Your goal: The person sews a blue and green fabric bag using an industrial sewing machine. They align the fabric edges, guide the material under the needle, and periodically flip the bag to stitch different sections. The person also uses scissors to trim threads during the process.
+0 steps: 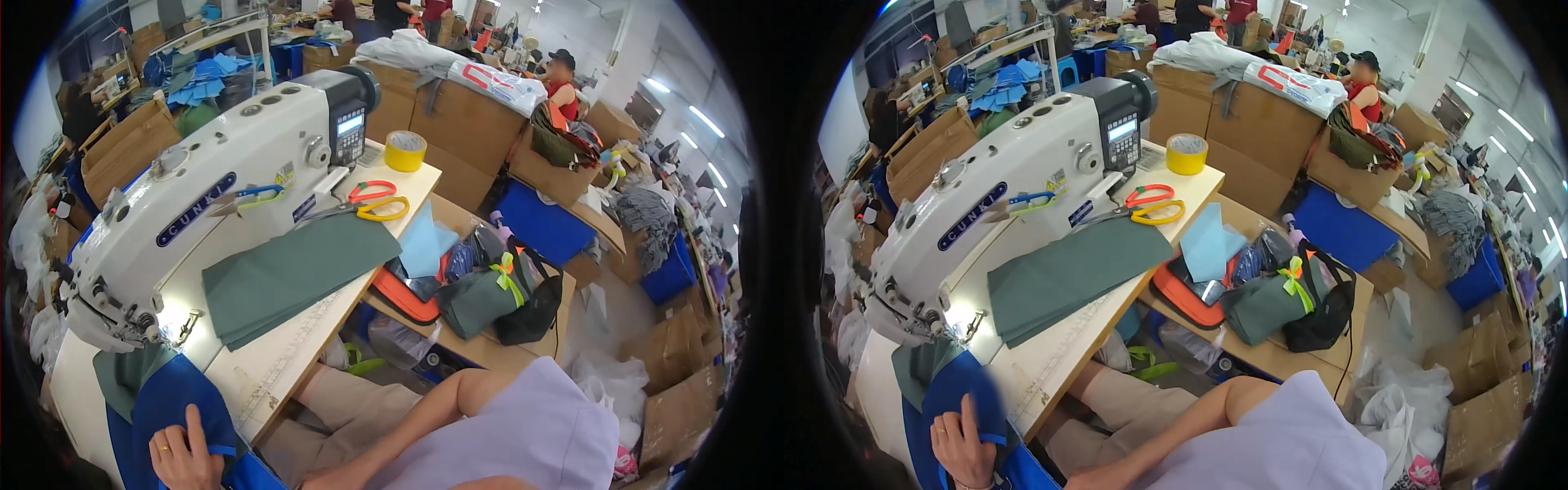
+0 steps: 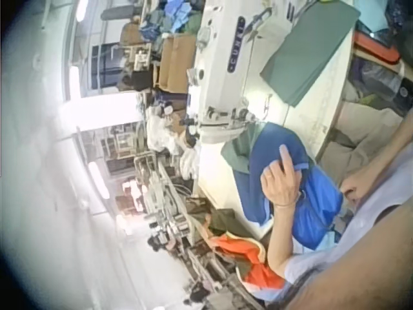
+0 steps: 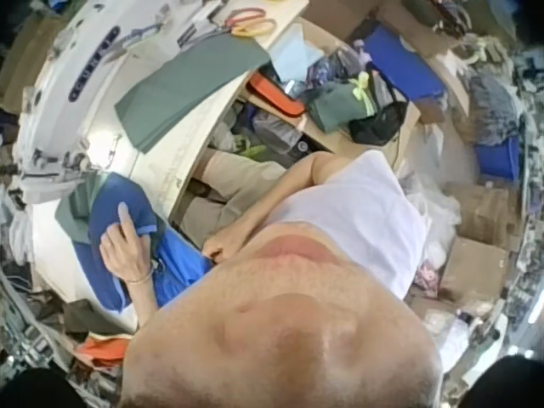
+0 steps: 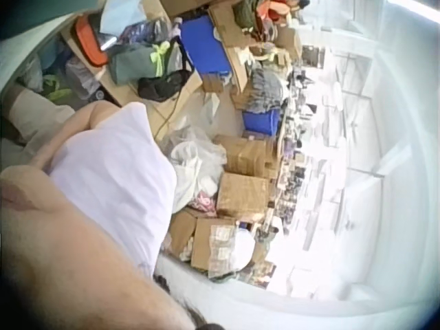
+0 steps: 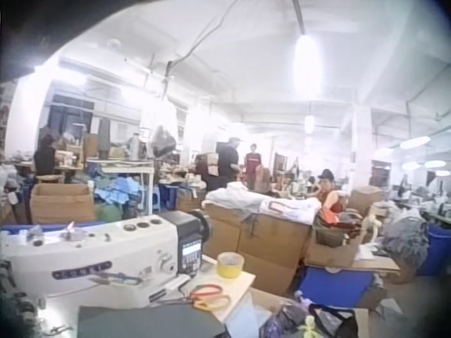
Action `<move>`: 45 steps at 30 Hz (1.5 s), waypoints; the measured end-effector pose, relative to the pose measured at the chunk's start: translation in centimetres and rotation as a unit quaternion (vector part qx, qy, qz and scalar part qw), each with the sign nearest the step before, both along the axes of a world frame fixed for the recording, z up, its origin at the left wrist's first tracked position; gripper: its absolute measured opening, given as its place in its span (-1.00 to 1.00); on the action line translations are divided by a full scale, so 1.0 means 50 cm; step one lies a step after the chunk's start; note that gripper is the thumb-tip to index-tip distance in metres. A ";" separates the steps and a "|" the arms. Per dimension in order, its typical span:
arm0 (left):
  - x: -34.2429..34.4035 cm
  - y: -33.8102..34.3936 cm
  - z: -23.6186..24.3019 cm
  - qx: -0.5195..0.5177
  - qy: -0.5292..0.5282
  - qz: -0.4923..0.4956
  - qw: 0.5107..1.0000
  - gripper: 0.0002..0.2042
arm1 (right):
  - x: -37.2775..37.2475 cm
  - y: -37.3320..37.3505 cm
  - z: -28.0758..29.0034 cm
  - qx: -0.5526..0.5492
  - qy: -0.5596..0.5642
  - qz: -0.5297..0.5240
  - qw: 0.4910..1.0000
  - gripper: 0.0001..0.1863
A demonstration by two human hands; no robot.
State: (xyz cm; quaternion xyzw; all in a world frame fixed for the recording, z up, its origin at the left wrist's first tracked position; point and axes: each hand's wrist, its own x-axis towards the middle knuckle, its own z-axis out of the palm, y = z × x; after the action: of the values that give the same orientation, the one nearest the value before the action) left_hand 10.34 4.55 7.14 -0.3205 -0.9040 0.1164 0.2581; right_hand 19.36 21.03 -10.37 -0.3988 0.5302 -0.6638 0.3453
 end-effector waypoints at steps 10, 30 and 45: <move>0.051 -0.022 -0.060 -0.006 -0.024 -0.041 0.999 -0.66 | 0.009 -0.011 -0.010 -0.044 -0.038 -0.014 0.998 -0.73; 0.046 -0.007 -0.069 0.068 -0.195 -0.042 0.978 -0.53 | -0.047 0.036 0.063 -0.022 0.471 -0.280 0.836 -0.81; 0.029 -0.050 -0.048 0.296 -0.269 0.037 0.916 -0.58 | -0.076 0.065 0.091 -0.026 0.461 -0.289 0.838 -0.60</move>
State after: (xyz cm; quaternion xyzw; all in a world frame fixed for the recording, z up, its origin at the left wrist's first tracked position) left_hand 11.79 2.03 4.73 -0.2150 -0.9436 -0.2374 0.0837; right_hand 15.55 24.27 -5.84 -0.4961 0.7021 -0.4861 -0.1572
